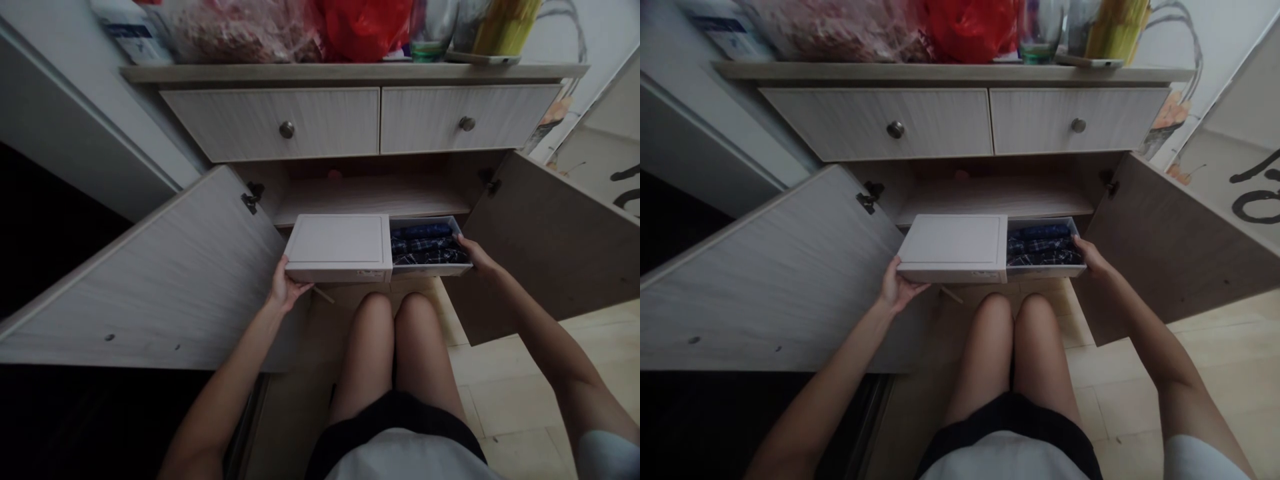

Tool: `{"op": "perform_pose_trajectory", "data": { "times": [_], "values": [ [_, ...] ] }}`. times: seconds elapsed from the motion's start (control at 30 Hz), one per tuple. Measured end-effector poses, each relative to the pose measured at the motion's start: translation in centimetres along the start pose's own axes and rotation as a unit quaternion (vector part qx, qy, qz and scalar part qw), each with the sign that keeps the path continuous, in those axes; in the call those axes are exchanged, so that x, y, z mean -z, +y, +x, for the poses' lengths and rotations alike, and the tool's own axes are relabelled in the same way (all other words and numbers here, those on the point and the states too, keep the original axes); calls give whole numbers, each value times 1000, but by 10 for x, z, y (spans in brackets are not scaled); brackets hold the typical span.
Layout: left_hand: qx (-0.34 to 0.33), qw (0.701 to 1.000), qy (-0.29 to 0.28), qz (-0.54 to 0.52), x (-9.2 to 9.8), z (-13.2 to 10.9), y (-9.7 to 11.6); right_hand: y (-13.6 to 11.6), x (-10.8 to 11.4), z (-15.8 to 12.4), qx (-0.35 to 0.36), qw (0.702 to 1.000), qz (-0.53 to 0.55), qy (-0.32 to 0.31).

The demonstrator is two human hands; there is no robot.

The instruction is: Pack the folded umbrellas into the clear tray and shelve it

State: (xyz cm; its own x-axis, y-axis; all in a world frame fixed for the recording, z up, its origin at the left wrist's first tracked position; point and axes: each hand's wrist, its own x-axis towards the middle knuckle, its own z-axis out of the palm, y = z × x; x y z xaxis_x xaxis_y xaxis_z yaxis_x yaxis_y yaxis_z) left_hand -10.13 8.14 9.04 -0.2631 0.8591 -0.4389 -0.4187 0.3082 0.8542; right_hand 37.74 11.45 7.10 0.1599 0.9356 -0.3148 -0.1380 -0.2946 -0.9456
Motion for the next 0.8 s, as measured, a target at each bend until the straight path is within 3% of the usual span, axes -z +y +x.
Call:
{"op": "perform_pose_trajectory", "data": {
  "times": [0.27, 0.8],
  "values": [
    [3, 1000, -20, -4, -23, -3, -18, 5, -30, 8, 21, 999, -10, -41],
    [21, 999, -43, -12, -65, -8, -35, 12, -66, 26, 43, 995, -15, -91]
  ]
}}
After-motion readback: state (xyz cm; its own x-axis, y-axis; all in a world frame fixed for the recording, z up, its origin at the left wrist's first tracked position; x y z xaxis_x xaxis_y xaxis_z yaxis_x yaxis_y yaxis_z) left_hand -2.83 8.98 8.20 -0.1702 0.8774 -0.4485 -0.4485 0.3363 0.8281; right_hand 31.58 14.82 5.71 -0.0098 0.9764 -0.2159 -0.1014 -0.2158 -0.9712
